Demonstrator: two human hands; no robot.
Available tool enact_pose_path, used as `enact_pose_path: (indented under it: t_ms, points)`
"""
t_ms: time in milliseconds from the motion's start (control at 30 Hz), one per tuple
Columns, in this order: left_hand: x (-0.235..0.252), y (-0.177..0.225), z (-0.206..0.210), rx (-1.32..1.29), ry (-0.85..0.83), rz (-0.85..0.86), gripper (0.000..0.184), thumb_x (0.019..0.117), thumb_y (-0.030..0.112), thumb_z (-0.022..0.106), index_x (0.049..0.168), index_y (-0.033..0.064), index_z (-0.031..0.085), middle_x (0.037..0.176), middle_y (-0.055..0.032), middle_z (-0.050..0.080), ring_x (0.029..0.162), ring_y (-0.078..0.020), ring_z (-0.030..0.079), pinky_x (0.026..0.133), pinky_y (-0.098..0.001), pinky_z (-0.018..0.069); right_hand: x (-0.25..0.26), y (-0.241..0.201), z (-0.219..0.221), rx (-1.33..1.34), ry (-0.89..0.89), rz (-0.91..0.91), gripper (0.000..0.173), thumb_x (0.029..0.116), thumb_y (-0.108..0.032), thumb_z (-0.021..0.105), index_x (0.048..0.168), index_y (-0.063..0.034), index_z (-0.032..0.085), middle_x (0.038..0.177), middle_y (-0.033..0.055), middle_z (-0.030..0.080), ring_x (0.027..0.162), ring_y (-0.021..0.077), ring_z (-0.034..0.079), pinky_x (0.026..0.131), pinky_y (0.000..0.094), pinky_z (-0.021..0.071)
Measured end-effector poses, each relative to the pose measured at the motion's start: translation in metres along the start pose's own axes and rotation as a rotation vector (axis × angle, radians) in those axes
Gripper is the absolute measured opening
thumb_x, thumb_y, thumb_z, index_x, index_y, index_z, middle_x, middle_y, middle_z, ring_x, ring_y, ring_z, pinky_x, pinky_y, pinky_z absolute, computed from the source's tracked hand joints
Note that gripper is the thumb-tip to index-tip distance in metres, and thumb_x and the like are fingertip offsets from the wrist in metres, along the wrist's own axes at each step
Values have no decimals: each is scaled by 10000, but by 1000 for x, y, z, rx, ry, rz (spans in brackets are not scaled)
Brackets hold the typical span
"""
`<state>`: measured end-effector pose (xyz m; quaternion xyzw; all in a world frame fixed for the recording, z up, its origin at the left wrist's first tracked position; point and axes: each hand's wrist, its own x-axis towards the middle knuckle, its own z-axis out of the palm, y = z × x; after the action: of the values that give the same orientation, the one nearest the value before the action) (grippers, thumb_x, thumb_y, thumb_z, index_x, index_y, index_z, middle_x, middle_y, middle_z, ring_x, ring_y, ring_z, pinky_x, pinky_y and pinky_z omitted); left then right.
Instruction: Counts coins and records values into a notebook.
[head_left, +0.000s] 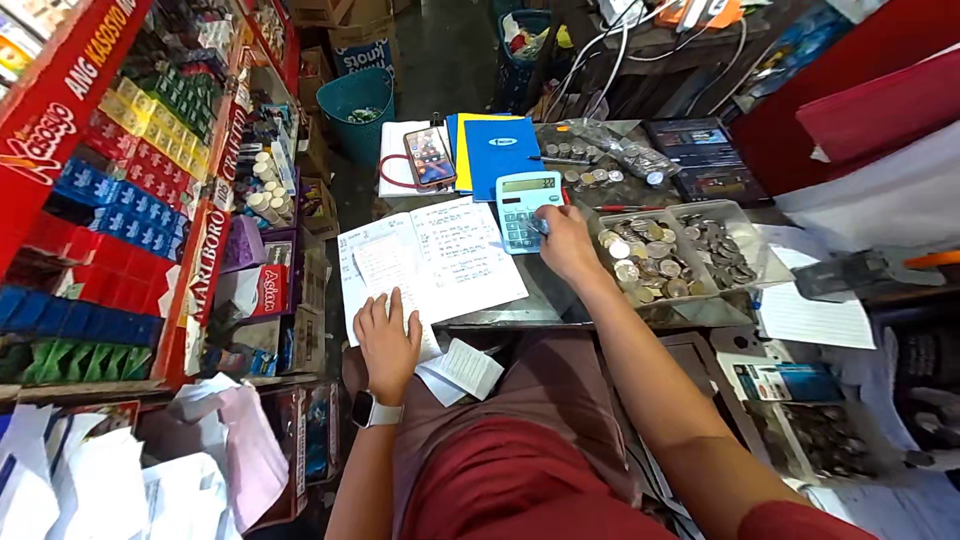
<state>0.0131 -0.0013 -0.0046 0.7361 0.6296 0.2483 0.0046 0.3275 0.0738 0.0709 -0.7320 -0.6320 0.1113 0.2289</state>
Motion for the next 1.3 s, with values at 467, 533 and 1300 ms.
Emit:
enact_pose_path:
  t_ms: [467, 533, 1300]
  points:
    - [-1, 1, -1, 9, 24, 2, 522, 1003, 381, 454, 1349, 51, 662, 1301, -252, 645, 1251, -508, 559, 1088, -650, 355, -43, 15, -5, -79, 78, -59, 291, 857, 121, 622, 1128, 34, 682, 1070, 245, 706, 1148, 496, 596, 1025, 641, 397]
    - [-1, 1, -1, 6, 30, 7, 520, 1004, 382, 460, 1348, 49, 662, 1297, -257, 644, 1248, -510, 558, 1086, -650, 355, -48, 9, -8, 49, 81, -24, 210, 913, 67, 576, 1093, 48, 681, 1034, 239, 696, 1097, 453, 613, 993, 597, 437]
    - [0, 0, -2, 24, 19, 3, 525, 1007, 392, 448, 1343, 53, 667, 1298, -255, 646, 1246, -511, 560, 1083, -647, 363, -35, 18, -1, -16, 66, -10, 275, 887, 62, 632, 1150, 5, 687, 1140, 291, 647, 1118, 503, 596, 956, 629, 466]
